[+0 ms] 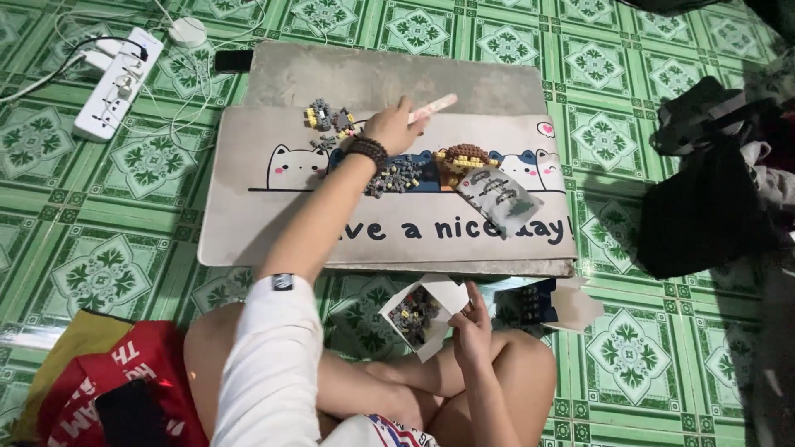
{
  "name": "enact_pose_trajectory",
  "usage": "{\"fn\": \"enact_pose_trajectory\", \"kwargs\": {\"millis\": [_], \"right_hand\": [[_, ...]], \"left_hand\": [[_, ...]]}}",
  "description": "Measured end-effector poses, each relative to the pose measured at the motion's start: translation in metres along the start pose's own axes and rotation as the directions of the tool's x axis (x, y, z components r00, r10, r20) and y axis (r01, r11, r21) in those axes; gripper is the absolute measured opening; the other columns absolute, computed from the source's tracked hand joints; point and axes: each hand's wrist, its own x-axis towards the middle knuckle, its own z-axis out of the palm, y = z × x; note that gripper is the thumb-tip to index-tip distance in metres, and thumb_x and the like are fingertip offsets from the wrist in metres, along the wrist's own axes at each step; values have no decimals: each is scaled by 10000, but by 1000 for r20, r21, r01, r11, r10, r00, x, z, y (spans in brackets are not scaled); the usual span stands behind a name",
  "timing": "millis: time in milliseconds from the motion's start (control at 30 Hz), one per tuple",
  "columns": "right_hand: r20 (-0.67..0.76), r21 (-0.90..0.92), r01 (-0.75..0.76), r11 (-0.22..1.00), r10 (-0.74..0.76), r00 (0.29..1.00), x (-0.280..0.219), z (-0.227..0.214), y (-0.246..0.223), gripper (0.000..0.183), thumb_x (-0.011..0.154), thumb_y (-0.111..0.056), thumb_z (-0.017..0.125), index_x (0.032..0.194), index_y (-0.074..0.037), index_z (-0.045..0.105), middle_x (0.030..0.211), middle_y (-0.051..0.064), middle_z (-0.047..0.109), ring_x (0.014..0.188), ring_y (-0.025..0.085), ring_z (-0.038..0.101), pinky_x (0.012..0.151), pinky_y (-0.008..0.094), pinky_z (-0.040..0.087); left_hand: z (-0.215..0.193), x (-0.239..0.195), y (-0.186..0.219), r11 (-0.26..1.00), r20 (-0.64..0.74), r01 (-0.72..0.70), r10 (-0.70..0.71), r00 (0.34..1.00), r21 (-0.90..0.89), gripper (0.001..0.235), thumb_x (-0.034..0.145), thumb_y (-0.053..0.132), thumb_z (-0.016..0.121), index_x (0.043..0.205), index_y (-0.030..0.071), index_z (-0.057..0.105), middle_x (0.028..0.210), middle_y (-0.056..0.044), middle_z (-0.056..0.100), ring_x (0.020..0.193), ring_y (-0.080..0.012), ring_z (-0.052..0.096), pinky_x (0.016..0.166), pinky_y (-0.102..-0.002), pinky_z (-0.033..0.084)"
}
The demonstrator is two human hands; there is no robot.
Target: The person sits on the floor and assembles a small micro-bead figure using a wooden stick to pick up and place individual beads onto a base. They consult a printed instruction sheet and handle small plastic bags containing beads.
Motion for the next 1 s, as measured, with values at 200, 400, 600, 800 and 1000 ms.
{"fn": "enact_pose_trajectory", "kwargs": {"millis": [200,400,600,800,1000], "right_hand": [[-50,-20,-57,998,56,997,-12,13,-10,959,514,210,372,1442,-20,292,1344,316,418,1234,422,431,926,496,446],[-72,-29,-59,998,57,996,-21,27,-22,940,531,204,380,1438,-23,297,1332,310,435,1226,428,441,941,492,445],[-113,-8,-49,999,48,992,-13,8,-16,958,513,210,368,1439,-27,300,1330,301,440,1219,411,451,927,475,453],[-125,-27,-42,999,38,991,-23,21,-36,953,506,202,366,1433,-8,302,1345,308,423,1240,429,419,928,479,451],[-115,-11,-59,998,57,992,-13,13,-16,922,555,212,379,1442,-23,288,1363,323,392,1285,442,357,978,496,421]], "left_hand": [[-27,-43,-44,989,-23,-139,140,990,50,188,956,141,447,960,2,573,846,-189,551,806,-383,589,705,-456,511],[-8,-51,-81,990,-135,-126,133,982,57,176,943,152,517,913,68,669,825,-97,496,887,-320,504,836,-423,413],[37,-37,-95,984,-76,-102,114,991,147,164,928,177,526,875,185,681,810,0,499,904,-214,479,868,-387,357],[8,-75,-61,982,-80,-189,186,979,-28,190,906,43,465,789,49,614,784,-65,494,841,-281,480,827,-388,387],[19,-92,-63,932,-37,-287,302,953,223,196,850,73,516,885,176,679,811,16,481,856,-197,508,836,-343,442]]}}
